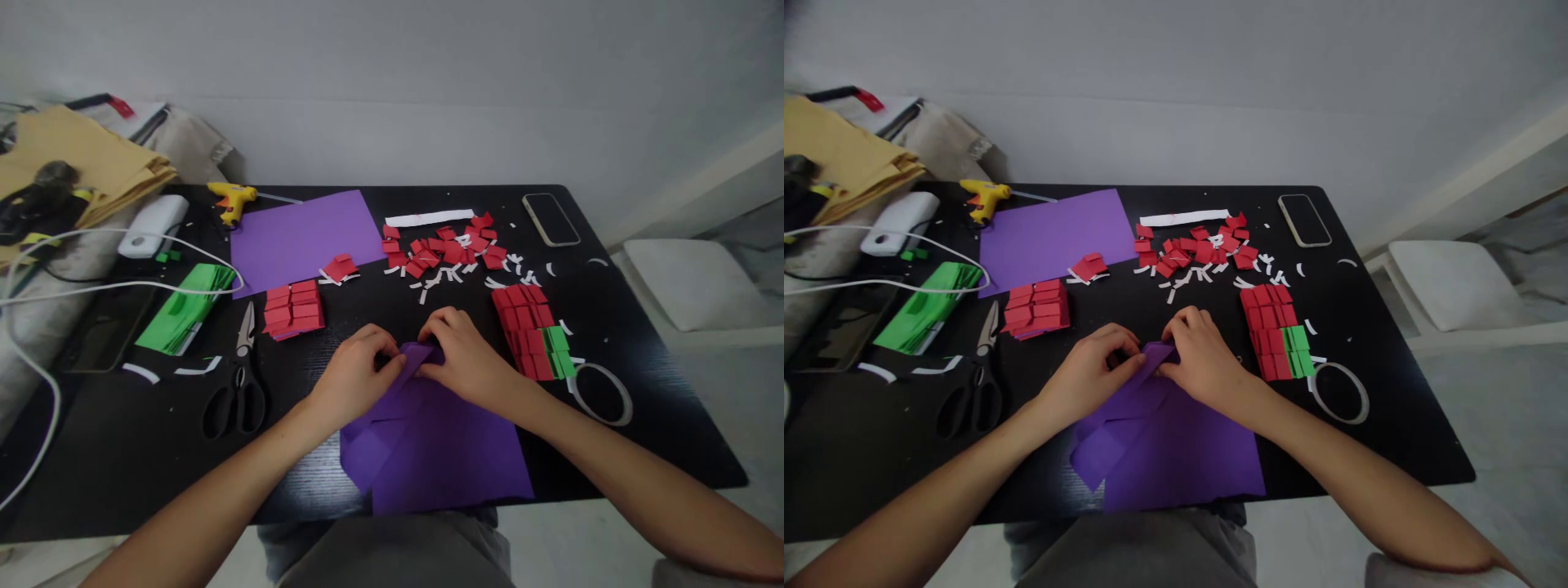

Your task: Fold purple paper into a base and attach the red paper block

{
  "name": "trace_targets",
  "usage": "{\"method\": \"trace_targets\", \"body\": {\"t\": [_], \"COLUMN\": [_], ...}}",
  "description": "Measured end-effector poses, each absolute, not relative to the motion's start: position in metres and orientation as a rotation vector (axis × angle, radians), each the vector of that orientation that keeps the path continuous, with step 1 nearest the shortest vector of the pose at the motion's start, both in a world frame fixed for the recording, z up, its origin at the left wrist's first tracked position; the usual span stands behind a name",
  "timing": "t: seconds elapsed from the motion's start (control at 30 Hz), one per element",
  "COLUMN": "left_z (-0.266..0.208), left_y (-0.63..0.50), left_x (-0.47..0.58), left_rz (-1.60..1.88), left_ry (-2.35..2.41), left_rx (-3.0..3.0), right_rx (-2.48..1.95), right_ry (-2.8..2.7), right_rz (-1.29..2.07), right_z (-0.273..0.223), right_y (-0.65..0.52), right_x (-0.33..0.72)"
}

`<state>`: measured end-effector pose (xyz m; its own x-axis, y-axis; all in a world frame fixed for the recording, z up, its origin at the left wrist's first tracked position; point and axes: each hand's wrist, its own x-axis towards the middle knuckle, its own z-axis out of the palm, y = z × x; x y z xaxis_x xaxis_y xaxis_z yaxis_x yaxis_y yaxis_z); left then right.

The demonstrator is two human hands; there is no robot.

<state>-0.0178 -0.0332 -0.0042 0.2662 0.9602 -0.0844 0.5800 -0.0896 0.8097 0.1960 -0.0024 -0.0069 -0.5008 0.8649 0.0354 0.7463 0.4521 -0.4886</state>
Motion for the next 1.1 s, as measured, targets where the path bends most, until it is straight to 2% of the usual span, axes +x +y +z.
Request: {"method": "trace_targets", "body": {"t": [0.1,0.3,0.57,0.7,0.93,1.1], "left_z": [-0.006,-0.007,-0.005,-0.006,0.002,0.002], "left_y": [-0.034,-0.026,-0.020,-0.019,-0.023,-0.028], "left_x": [-0.018,-0.029,-0.036,-0.036,-0.031,-0.027], "left_rz": [0.656,0.715,0.681,0.721,0.796,0.755], "left_ry": [1.432,1.340,1.185,1.179,1.094,1.179], "left_rx": [1.784,1.685,1.411,1.278,1.215,1.350], "right_rx": [-1.434,-1.338,-1.051,-1.075,-1.093,-1.116], "right_ry": [-2.408,-2.172,-2.008,-1.942,-1.800,-1.754], "right_rz": [0.684,1.134,0.927,0.918,1.374,1.396], "right_z": [-0.003,0.004,0.006,0.000,0.003,0.008], "right_y": [0.001,0.006,0.002,0.002,0.003,-0.002], "right_x": [0.192,0.189,0.193,0.193,0.191,0.189]}}
